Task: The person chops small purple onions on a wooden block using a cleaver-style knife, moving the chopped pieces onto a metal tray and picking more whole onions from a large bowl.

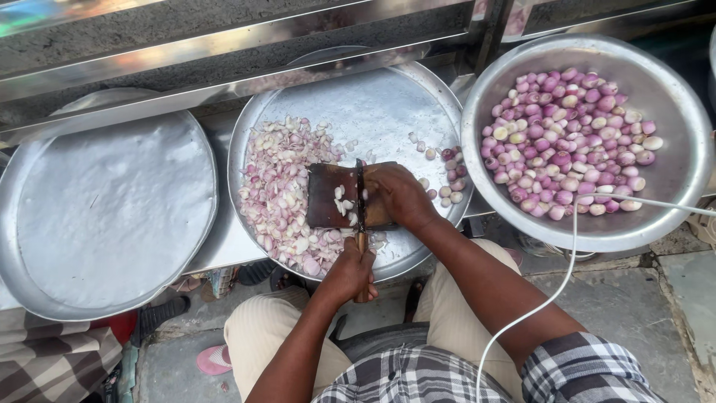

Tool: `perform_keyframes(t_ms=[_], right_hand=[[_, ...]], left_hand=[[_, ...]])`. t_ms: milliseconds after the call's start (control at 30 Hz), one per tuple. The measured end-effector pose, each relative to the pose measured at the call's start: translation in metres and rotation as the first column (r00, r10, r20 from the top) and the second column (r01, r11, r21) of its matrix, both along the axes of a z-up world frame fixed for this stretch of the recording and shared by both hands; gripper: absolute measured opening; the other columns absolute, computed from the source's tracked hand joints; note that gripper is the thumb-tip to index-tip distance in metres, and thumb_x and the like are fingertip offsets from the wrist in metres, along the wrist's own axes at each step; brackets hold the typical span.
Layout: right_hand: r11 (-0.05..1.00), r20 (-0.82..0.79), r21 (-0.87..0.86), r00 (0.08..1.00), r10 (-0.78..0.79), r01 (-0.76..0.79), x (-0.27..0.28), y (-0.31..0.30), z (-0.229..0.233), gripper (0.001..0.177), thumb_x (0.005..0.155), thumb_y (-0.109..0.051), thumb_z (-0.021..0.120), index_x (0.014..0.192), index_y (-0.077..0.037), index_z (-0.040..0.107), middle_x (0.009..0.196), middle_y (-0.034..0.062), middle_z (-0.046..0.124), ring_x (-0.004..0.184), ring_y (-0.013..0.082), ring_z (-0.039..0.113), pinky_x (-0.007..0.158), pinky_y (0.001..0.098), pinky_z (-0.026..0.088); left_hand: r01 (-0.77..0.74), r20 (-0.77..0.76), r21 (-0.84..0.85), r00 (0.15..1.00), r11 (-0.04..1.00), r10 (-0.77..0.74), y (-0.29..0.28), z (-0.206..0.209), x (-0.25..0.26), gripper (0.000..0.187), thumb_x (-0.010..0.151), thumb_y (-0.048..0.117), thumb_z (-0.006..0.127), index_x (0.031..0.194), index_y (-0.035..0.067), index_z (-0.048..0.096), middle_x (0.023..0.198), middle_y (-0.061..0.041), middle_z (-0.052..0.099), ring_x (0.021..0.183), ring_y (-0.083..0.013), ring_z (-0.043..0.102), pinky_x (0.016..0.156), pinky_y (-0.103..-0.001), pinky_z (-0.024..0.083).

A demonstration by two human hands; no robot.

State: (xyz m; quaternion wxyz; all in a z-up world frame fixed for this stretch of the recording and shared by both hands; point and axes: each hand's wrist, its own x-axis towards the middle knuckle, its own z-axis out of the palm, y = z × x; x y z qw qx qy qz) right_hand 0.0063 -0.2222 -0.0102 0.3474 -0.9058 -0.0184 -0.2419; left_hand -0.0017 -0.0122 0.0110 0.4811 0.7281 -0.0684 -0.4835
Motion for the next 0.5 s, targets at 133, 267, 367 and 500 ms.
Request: perform_keyframes(t_ms=[133, 267, 367, 500], right_hand=[[0.966, -0.160, -0.087, 0.954, -0.253, 0.242, -0.014, -0.047, -0.002, 0.025, 0.091, 0.001, 0.066, 0.115, -0.006, 0.072, 0.118, 0.0147, 0.070, 0.114, 0.0357, 0.064, 0.100, 0.0452, 0.051], [0.941, -0.359, -0.333, 0.914, -0.188, 0.063, -0.028, -0.074, -0.016, 0.033, 0.085, 0.000, 0.064, 0.116, -0.006, 0.073, 0.115, 0.0181, 0.069, 0.110, 0.0395, 0.063, 0.097, 0.0483, 0.048], [0.930, -0.403, -0.363, 0.892, -0.204, 0.049, -0.021, -0.074, -0.018, 0.033, 0.083, 0.002, 0.062, 0.113, -0.006, 0.074, 0.113, 0.0176, 0.070, 0.110, 0.0378, 0.065, 0.097, 0.0474, 0.050], [0.935, -0.325, -0.320, 0.909, -0.261, 0.154, -0.020, -0.064, -0.002, 0.023, 0.089, -0.004, 0.066, 0.111, -0.005, 0.073, 0.113, 0.0197, 0.070, 0.110, 0.0381, 0.066, 0.097, 0.0486, 0.051]], left_hand=[[-0.058, 0.098, 0.105, 0.994, 0.993, 0.048, 0.011, 0.003, 0.002, 0.038, 0.104, 0.023, 0.047, 0.125, -0.004, 0.031, 0.079, -0.022, 0.066, 0.051, -0.0257, 0.068, 0.044, -0.038, 0.058], [-0.087, 0.209, 0.151, 0.976, 0.985, 0.054, 0.032, 0.012, 0.007, 0.034, 0.104, 0.022, 0.047, 0.119, -0.005, 0.034, 0.082, -0.026, 0.067, 0.050, -0.0267, 0.069, 0.043, -0.039, 0.057], [-0.114, 0.277, 0.189, 0.959, 0.975, 0.059, 0.051, 0.020, 0.017, 0.032, 0.104, 0.022, 0.046, 0.118, -0.004, 0.034, 0.081, -0.026, 0.069, 0.051, -0.0279, 0.069, 0.046, -0.040, 0.057], [-0.190, 0.380, 0.182, 0.918, 0.965, 0.109, 0.062, 0.014, 0.022, 0.033, 0.103, 0.022, 0.047, 0.117, -0.005, 0.035, 0.082, -0.028, 0.069, 0.052, -0.0306, 0.069, 0.047, -0.043, 0.058]])
